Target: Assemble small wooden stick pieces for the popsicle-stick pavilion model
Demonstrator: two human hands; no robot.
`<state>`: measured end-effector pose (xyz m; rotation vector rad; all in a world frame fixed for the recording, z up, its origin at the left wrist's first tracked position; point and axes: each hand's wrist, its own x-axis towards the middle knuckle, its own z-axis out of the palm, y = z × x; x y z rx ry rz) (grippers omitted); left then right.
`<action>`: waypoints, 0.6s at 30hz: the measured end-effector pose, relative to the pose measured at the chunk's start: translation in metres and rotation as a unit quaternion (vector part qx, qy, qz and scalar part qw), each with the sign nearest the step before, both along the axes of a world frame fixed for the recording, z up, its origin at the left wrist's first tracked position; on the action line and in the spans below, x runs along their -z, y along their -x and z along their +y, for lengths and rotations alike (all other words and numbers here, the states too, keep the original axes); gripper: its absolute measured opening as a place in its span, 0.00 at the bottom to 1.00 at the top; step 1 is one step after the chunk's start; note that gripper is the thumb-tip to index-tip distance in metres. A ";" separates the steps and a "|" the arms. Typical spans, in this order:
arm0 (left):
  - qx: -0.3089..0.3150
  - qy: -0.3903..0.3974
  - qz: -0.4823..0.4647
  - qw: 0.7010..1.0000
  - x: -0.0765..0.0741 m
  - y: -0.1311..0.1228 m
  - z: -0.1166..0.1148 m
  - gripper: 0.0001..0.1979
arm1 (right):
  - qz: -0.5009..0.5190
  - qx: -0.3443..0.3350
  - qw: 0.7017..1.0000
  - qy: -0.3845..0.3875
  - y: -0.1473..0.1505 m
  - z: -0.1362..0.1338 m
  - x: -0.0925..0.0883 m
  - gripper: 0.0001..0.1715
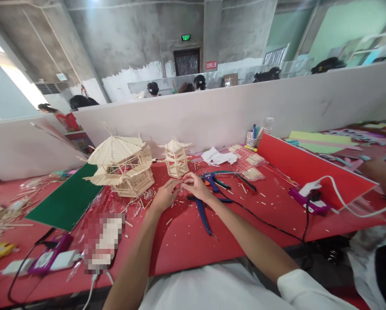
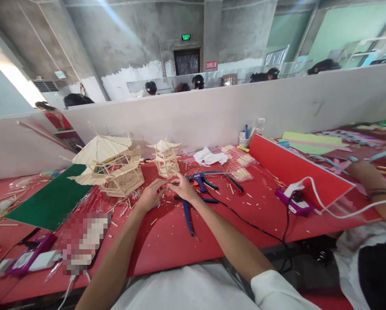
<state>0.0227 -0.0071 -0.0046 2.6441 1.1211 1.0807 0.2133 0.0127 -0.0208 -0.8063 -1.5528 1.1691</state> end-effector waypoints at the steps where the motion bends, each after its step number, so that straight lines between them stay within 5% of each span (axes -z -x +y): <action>1: -0.001 0.002 0.002 1.000 0.000 0.000 0.000 0.15 | -0.002 0.001 1.000 -0.002 0.000 -0.001 -0.001 0.19; 18: -0.002 0.010 0.026 1.000 -0.001 0.002 -0.001 0.12 | 0.088 -0.015 0.991 0.100 -0.001 -0.002 -0.003 0.26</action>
